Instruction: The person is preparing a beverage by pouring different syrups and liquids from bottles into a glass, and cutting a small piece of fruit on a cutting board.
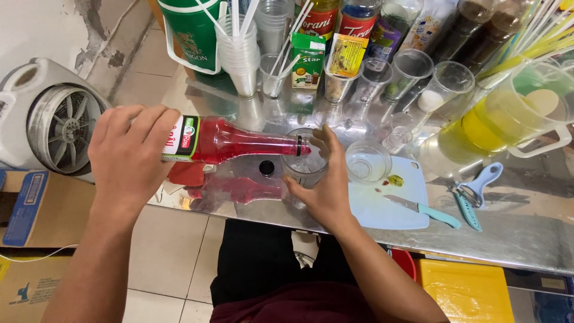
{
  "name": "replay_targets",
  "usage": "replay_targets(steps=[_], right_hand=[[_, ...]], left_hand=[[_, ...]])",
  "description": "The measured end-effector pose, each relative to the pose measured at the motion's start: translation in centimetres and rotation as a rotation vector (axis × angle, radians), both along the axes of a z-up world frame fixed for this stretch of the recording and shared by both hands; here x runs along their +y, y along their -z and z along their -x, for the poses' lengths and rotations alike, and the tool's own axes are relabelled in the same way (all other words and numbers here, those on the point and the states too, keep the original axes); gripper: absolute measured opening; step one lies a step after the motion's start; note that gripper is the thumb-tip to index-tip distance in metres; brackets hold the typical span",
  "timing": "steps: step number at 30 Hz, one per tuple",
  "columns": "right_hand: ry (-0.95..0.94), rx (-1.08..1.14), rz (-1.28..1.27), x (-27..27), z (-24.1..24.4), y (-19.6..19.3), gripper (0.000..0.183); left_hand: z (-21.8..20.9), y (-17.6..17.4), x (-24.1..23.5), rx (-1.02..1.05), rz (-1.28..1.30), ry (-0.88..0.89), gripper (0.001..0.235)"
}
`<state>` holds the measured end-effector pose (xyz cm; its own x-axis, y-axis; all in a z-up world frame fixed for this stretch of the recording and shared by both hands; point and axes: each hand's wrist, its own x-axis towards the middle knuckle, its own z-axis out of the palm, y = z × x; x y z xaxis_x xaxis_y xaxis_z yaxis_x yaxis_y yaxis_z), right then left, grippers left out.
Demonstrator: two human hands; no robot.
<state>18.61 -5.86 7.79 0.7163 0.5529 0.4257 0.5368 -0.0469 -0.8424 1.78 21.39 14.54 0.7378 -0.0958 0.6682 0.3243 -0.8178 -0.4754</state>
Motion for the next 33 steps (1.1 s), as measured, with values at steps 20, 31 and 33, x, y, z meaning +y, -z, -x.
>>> replay_targets(steps=[20,31,33], right_hand=[[0.019,-0.061,0.01,-0.2,-0.3,0.6,0.119],[0.119,-0.158,0.137,-6.1,-1.7,-2.9,0.128],[0.147,-0.174,0.275,-7.6,-3.4,-3.3,0.108]], left_hand=[[0.0,3.9,-2.2,0.159,0.509,0.009,0.071],[-0.3,2.3,-5.9,-0.005,1.193,-0.074,0.084],[-0.4,1.5,-6.5,-0.042,1.243,-0.06,0.085]])
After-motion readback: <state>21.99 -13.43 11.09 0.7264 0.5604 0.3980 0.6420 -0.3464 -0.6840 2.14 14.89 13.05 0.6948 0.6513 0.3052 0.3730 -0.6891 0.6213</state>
